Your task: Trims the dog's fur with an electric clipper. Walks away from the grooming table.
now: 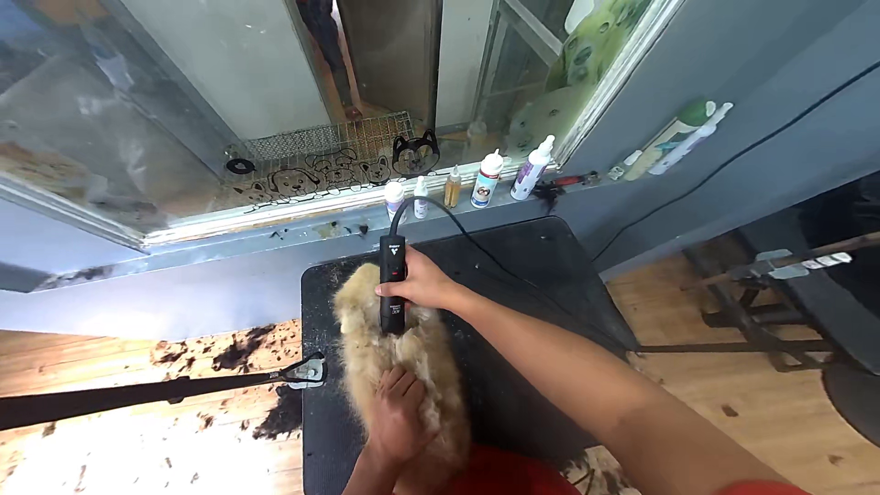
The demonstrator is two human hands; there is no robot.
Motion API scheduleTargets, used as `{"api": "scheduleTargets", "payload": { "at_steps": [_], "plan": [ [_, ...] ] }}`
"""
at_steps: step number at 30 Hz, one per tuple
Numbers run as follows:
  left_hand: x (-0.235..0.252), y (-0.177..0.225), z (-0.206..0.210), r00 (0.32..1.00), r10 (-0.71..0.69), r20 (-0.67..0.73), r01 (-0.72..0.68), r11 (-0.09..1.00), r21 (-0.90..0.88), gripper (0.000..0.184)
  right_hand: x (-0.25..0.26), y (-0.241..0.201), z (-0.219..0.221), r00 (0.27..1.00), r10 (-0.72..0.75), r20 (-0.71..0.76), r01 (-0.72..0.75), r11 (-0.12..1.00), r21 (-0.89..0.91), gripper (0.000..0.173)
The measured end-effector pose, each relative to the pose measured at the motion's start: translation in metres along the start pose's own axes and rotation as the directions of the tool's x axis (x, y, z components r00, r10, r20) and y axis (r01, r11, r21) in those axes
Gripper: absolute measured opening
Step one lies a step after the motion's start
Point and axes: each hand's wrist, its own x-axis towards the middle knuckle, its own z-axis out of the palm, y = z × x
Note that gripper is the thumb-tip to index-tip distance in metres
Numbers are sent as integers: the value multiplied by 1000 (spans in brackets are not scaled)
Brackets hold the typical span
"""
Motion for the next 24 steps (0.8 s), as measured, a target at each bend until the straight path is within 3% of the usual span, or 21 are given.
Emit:
{"api": "scheduleTargets", "payload": {
  "at_steps": [4, 6, 9, 12, 16, 19, 24],
  "plan": [
    [-2, 0, -1, 1000, 5, -3, -5, 1000, -17, 36, -7, 0, 6, 982, -9, 188, 57, 967, -248, 69],
    [-4, 2, -2, 1000, 19, 6, -19, 1000, -17, 36, -7, -5, 5, 972, -35, 233, 90, 969, -232, 66],
    [-3, 2, -1, 999, 35, 5, -35, 999, -12, 36, -3, -9, 6, 997, -63, 47, 68, 991, -118, 68],
    [-3, 1, -1, 999, 41, 4, -41, 999, -8, 36, 2, -8, 10, 995, -95, -44, 86, 982, -171, 72],
    [-7, 1, -2, 998, 57, -9, -57, 998, -19, 36, -15, -11, 20, 990, -16, 139, 65, 933, -355, 72],
    [-6, 6, -5, 998, 68, 15, -68, 997, -33, 37, -15, -15, 17, 964, -7, 266, 104, 929, -354, 67],
    [-8, 7, -2, 997, 61, 36, -60, 997, -43, 34, -9, -15, 12, 984, -176, -35, 166, 967, -193, 69]
  ]
}}
